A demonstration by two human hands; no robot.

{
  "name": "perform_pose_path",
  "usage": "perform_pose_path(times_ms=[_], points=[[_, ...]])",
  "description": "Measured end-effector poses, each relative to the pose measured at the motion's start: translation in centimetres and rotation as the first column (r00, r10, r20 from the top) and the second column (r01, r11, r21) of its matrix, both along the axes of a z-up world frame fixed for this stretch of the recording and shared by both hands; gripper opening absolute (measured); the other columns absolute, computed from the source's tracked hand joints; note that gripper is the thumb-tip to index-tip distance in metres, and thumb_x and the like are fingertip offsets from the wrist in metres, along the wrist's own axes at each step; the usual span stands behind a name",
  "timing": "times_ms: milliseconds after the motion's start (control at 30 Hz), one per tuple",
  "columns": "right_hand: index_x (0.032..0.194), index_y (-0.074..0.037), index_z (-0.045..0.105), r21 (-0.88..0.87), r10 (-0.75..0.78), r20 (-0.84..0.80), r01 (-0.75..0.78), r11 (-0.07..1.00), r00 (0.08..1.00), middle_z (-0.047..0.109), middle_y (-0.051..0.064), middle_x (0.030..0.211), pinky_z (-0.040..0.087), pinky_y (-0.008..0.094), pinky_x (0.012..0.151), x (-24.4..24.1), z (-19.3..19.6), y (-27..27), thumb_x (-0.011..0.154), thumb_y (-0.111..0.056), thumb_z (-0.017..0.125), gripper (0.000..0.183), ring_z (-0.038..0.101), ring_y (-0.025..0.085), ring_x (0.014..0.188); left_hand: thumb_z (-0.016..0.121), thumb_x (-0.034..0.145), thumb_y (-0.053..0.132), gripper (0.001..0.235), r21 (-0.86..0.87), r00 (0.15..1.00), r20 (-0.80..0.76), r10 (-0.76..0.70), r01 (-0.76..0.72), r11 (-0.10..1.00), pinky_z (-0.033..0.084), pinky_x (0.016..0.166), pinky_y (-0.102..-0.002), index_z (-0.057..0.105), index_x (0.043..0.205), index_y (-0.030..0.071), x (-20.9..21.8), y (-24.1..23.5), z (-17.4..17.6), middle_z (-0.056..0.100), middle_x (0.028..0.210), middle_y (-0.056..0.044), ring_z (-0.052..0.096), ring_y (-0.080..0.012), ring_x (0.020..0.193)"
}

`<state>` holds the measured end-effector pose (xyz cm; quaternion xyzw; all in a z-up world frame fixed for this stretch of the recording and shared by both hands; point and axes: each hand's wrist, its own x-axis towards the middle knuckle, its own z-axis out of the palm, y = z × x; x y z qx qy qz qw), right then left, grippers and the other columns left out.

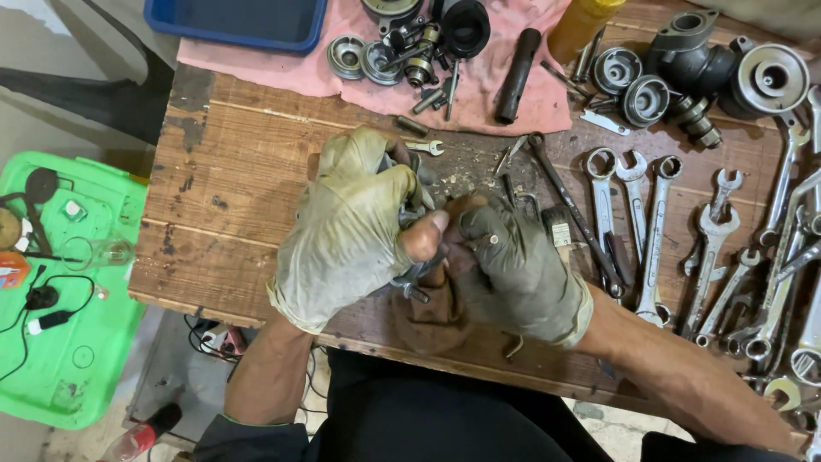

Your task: Cleaning and inspecting a motorcycle carburetor component using a rag and a small metal probe on a workbench.

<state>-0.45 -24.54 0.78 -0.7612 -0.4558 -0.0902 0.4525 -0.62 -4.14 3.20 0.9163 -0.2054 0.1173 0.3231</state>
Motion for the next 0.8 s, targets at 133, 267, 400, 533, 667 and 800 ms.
perform_pose_path(times_ms=[133, 267, 400, 533, 667, 800], points=[[0.105, 0.005, 0.047, 0.001, -0.146, 0.109, 0.146, 0.989, 0.983, 0.056, 0.02, 0.087, 0.042, 0.05, 0.058, -0.3, -0.5, 0.0, 0.102, 0.003, 0.051, 0.006, 0.054, 0.039, 0.066, 0.062, 0.09, 0.035, 0.028, 0.024, 0.998, 0.053, -0.016, 0.015, 1.0, 0.041, 0.082, -0.054, 0.063, 0.085, 0.007, 0.3, 0.0, 0.2, 0.051, 0.106, -0.019, 0.053, -0.0414, 0.096], [0.137, -0.002, 0.03, 0.015, -0.033, 0.105, 0.031, 0.999, 0.994, 0.061, 0.021, 0.103, 0.051, 0.045, 0.074, -0.2, -2.5, -1.1, 0.104, 0.005, 0.05, 0.039, 0.06, 0.037, 0.082, 0.059, 0.093, 0.038, 0.032, -0.021, 0.998, 0.045, -0.04, 0.041, 0.999, 0.039, 0.077, -0.051, 0.064, 0.085, 0.007, 0.3, 0.0, 0.2, 0.049, 0.101, -0.017, 0.052, -0.0377, 0.093], [0.094, 0.004, 0.047, -0.037, -0.045, 0.107, 0.049, 0.998, 0.993, 0.058, 0.024, 0.1, 0.049, 0.043, 0.059, -0.3, -0.7, -0.4, 0.092, 0.013, 0.047, 0.01, 0.06, 0.034, 0.072, 0.063, 0.089, 0.044, 0.04, 0.064, 1.0, 0.011, 0.018, -0.018, 0.998, 0.037, 0.078, -0.057, 0.056, 0.075, 0.007, 0.3, -0.1, -0.3, 0.053, 0.11, -0.018, 0.053, -0.0417, 0.1], [0.097, 0.005, 0.049, -0.036, -0.073, 0.061, 0.075, 0.997, 0.995, 0.06, 0.024, 0.093, 0.051, 0.047, 0.069, -0.9, -0.2, -0.1, 0.087, 0.015, 0.048, 0.014, 0.06, 0.039, 0.082, 0.055, 0.097, 0.047, 0.046, 0.007, 1.0, 0.018, -0.006, 0.006, 1.0, 0.036, 0.071, -0.053, 0.054, 0.074, 0.007, 0.3, 0.3, -0.2, 0.05, 0.1, -0.017, 0.053, -0.0406, 0.088], [0.101, 0.005, 0.055, 0.098, -0.078, -0.127, 0.091, 0.991, 0.989, 0.065, 0.021, 0.102, 0.06, 0.04, 0.087, -0.3, 1.8, 0.1, 0.099, 0.008, 0.056, 0.004, 0.073, 0.034, 0.097, 0.046, 0.1, 0.047, 0.049, -0.071, 0.997, 0.056, -0.061, 0.065, 0.995, 0.035, 0.078, -0.052, 0.052, 0.076, 0.006, 0.6, 0.6, -0.1, 0.046, 0.098, -0.018, 0.05, -0.0373, 0.092], [0.096, 0.004, 0.055, -0.01, -0.15, 0.177, 0.155, 0.988, 0.973, 0.061, 0.022, 0.09, 0.047, 0.048, 0.068, -0.2, 0.7, 0.5, 0.1, 0.003, 0.053, 0.005, 0.059, 0.039, 0.077, 0.048, 0.099, 0.04, 0.041, -0.111, 0.994, 0.04, -0.105, 0.108, 0.988, 0.038, 0.08, -0.052, 0.056, 0.08, 0.004, 0.5, 0.7, 0.7, 0.049, 0.101, -0.018, 0.052, -0.0386, 0.097]])
